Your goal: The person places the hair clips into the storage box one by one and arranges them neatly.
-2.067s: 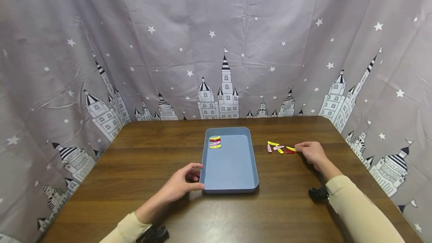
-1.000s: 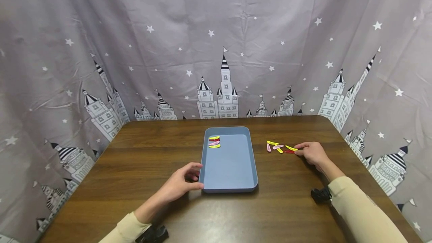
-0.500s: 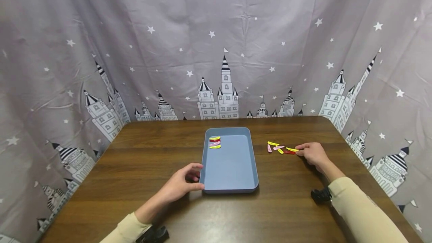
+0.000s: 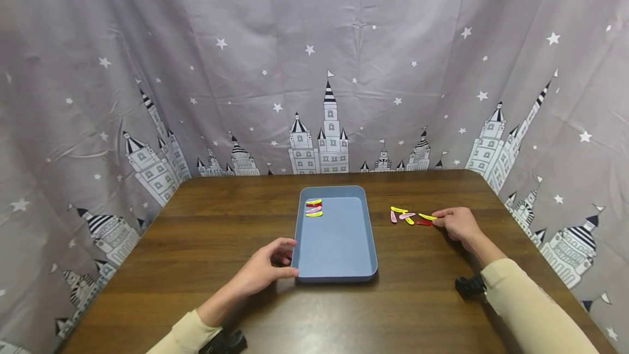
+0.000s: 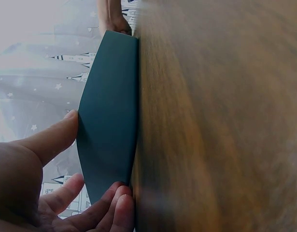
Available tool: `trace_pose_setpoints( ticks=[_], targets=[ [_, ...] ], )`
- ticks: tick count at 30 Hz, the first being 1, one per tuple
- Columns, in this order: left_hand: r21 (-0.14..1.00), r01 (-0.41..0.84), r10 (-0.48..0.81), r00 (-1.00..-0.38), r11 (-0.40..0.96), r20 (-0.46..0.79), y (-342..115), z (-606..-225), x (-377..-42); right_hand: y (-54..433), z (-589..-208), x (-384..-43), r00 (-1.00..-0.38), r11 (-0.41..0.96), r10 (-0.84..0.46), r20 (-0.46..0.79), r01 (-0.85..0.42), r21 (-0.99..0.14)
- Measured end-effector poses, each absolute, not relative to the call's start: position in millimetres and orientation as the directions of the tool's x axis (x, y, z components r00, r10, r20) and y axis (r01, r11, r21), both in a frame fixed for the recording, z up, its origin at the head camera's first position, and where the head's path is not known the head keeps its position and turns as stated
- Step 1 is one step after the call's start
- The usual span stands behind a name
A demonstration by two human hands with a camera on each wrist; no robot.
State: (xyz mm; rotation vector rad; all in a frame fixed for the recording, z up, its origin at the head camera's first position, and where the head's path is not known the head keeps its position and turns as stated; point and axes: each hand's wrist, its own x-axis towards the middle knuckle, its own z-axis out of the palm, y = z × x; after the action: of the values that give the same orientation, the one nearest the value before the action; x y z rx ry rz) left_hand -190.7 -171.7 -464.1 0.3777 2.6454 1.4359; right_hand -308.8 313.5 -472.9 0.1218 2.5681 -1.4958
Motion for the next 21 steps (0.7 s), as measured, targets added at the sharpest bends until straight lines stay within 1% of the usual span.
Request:
trace_pose_setpoints(
  ticks=[15,21],
  targets=[
    [0.836,0.172,0.27,-0.962,0.521,0.029,-170.5,-464.0,-190.6,307.7,-454.2,-311.1,-0.988,0.458,-0.052,-0.148,0.108,-0.882],
    [0.835,0.161,0.267,-0.963,0.526,0.017,-171.6,-464.3,-191.0,304.3,-448.4,-314.8,-0.99,0.455,-0.073,-0.118,0.072,-0.888]
  ],
)
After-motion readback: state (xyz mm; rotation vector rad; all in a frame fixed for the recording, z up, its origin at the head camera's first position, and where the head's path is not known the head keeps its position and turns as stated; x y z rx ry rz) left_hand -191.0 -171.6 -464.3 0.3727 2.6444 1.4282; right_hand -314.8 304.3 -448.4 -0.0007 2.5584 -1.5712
